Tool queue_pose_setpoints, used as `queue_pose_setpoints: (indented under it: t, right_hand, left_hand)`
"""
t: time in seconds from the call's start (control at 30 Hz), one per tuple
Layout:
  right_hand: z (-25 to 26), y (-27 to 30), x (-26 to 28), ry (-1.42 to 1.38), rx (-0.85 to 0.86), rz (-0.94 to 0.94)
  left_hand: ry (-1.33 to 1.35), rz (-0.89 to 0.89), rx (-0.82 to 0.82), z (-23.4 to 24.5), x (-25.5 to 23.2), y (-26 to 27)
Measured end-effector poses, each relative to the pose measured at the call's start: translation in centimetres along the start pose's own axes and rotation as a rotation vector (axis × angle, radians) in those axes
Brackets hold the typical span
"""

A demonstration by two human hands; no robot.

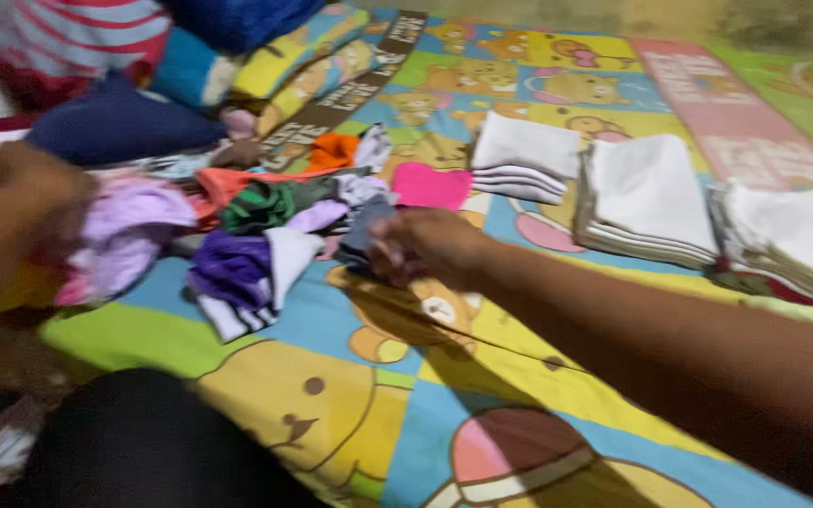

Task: The person folds various small clothing items, including underwear and undershirts, by hand on a bed and stacks them neatly.

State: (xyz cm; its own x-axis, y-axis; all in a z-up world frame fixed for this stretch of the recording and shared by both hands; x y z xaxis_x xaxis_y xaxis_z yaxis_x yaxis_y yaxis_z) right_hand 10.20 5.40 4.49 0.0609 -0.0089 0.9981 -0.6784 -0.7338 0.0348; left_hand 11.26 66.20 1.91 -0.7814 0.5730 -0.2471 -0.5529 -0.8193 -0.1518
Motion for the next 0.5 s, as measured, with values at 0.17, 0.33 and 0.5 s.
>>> queue_pose_setpoints:
  t: [0.17, 0.33, 0.5]
  right_hand:
    - [-9.3, -9.5, 4.1, 0.048, 0.155, 0.04]
    - [-15.9, -13.6, 5.0, 0.133, 0.172, 0.067]
    - [-17.9, -15.9, 5.6, 0.2, 0.16, 0.2]
  left_hand:
    - [-0.167, -0.183, -0.441, 3.9, -1.0, 5.7]
    - [0.459, 0.012, -0.047, 8.8, -4.6, 16.7]
    - [0.473, -0.277, -0.11, 12.0, -6.7, 21.1]
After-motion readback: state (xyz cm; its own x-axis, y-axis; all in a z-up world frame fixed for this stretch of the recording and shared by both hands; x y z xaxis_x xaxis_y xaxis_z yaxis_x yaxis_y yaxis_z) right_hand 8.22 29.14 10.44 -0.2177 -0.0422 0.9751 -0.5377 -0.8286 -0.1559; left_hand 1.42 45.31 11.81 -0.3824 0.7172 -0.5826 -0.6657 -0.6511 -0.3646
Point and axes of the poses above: each hand's wrist, its own y-axis away from the middle knuckle, its own z-axis out of the back of the hand, x = y × z, the point moved 2 cm from there along -y, towards the middle knuckle, and after that the axes turned 11 degrees about z, right-handed, at the moved point
